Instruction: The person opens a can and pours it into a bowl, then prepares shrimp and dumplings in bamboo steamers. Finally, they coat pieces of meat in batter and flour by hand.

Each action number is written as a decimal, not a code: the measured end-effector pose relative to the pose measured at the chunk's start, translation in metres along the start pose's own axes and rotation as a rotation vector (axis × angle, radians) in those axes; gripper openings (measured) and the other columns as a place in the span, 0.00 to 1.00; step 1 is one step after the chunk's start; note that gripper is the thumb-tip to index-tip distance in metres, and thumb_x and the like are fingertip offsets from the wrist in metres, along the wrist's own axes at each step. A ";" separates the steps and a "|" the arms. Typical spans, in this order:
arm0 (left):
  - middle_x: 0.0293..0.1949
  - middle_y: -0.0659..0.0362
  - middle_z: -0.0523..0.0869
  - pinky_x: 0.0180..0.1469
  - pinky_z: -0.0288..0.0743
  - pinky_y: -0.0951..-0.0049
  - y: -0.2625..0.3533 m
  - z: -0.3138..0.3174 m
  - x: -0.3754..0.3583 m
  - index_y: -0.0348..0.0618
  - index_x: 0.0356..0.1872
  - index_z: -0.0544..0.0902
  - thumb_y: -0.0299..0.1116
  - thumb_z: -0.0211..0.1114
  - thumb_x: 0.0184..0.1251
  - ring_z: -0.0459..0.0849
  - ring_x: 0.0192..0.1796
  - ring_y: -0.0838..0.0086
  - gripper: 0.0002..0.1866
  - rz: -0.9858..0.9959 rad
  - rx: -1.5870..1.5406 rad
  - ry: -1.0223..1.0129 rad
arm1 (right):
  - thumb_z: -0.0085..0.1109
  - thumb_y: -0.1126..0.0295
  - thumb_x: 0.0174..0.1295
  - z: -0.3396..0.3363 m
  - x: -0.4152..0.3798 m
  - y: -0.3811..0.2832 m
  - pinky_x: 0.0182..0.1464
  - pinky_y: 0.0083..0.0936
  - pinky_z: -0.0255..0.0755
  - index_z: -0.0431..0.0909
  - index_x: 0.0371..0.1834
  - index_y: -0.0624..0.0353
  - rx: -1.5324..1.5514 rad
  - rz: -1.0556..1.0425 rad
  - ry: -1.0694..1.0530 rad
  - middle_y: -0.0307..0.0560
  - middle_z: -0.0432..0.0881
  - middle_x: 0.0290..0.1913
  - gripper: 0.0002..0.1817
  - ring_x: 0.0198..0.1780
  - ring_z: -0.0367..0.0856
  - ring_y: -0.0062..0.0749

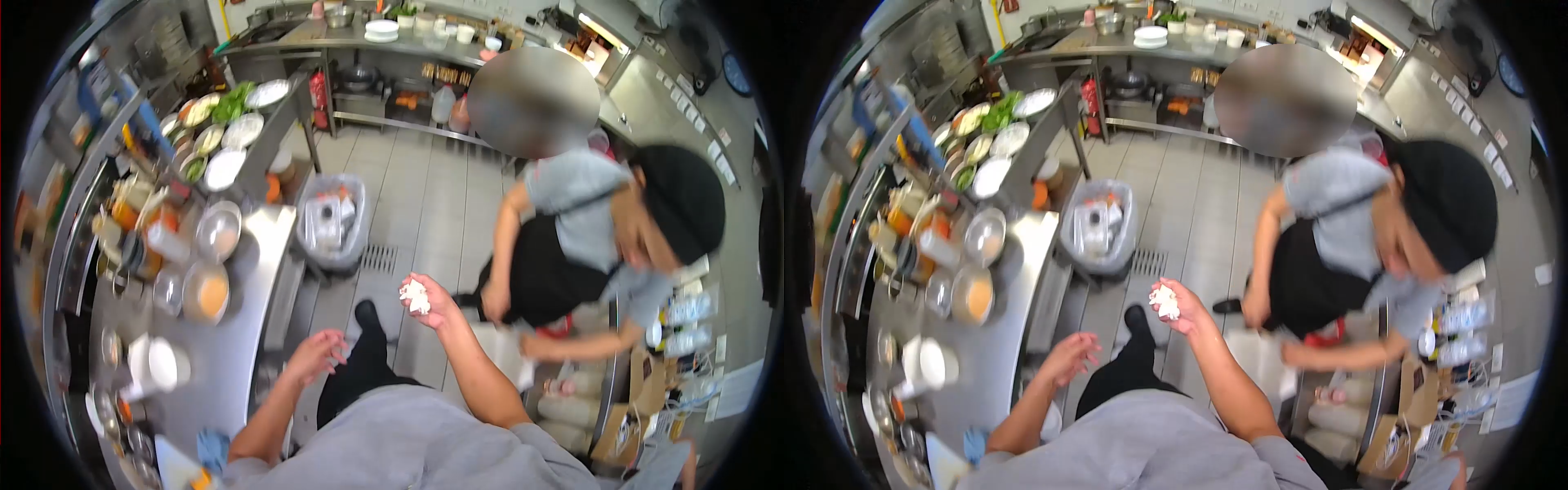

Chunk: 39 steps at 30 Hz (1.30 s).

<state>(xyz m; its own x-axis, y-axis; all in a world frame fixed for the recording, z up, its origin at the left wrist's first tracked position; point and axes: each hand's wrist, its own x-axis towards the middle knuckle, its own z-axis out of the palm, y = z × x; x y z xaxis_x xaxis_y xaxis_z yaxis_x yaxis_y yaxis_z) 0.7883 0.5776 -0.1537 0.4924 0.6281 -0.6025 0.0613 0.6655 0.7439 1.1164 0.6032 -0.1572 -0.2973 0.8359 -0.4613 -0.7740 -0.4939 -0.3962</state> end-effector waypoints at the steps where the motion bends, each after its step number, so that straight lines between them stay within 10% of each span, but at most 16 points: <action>1: 0.46 0.57 0.85 0.26 0.78 0.78 0.019 -0.006 0.033 0.44 0.59 0.75 0.42 0.56 0.78 0.86 0.37 0.75 0.17 0.010 -0.031 -0.048 | 0.55 0.57 0.70 0.006 0.046 -0.045 0.16 0.20 0.67 0.79 0.37 0.53 0.000 -0.045 -0.003 0.42 0.82 0.31 0.12 0.25 0.81 0.29; 12: 0.48 0.59 0.85 0.30 0.77 0.75 0.271 -0.048 0.236 0.45 0.60 0.75 0.40 0.58 0.77 0.84 0.39 0.76 0.17 -0.019 -0.063 0.123 | 0.54 0.54 0.68 0.037 0.335 -0.523 0.14 0.17 0.65 0.77 0.33 0.48 -0.128 -0.356 0.247 0.35 0.77 0.25 0.12 0.21 0.78 0.24; 22: 0.45 0.60 0.85 0.25 0.75 0.72 0.335 -0.052 0.439 0.46 0.58 0.75 0.43 0.61 0.73 0.86 0.32 0.70 0.19 -0.053 -0.349 0.663 | 0.59 0.53 0.69 0.078 0.666 -1.000 0.16 0.20 0.70 0.77 0.39 0.50 -0.500 -0.537 0.230 0.36 0.80 0.26 0.13 0.23 0.81 0.27; 31: 0.41 0.60 0.84 0.24 0.76 0.70 0.362 -0.003 0.508 0.53 0.58 0.75 0.46 0.63 0.71 0.86 0.30 0.66 0.19 -0.387 -0.457 0.957 | 0.67 0.72 0.56 -0.015 0.822 -1.102 0.28 0.26 0.78 0.80 0.41 0.56 -1.527 -0.399 0.408 0.42 0.84 0.36 0.10 0.33 0.83 0.26; 39: 0.43 0.58 0.83 0.23 0.78 0.68 0.426 -0.002 0.564 0.48 0.61 0.74 0.42 0.60 0.72 0.84 0.29 0.68 0.20 -0.358 -0.201 0.989 | 0.65 0.76 0.53 -0.012 0.831 -1.125 0.28 0.22 0.76 0.79 0.39 0.59 -1.603 -0.329 0.309 0.40 0.83 0.33 0.10 0.33 0.83 0.25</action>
<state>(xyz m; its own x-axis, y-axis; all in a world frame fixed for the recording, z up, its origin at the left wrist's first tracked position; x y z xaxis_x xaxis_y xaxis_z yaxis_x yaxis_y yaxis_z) 1.0909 1.2163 -0.1772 -0.4534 0.3707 -0.8105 -0.1262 0.8735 0.4701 1.7468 1.8503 -0.1045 0.0174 0.9680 -0.2502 0.6019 -0.2100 -0.7704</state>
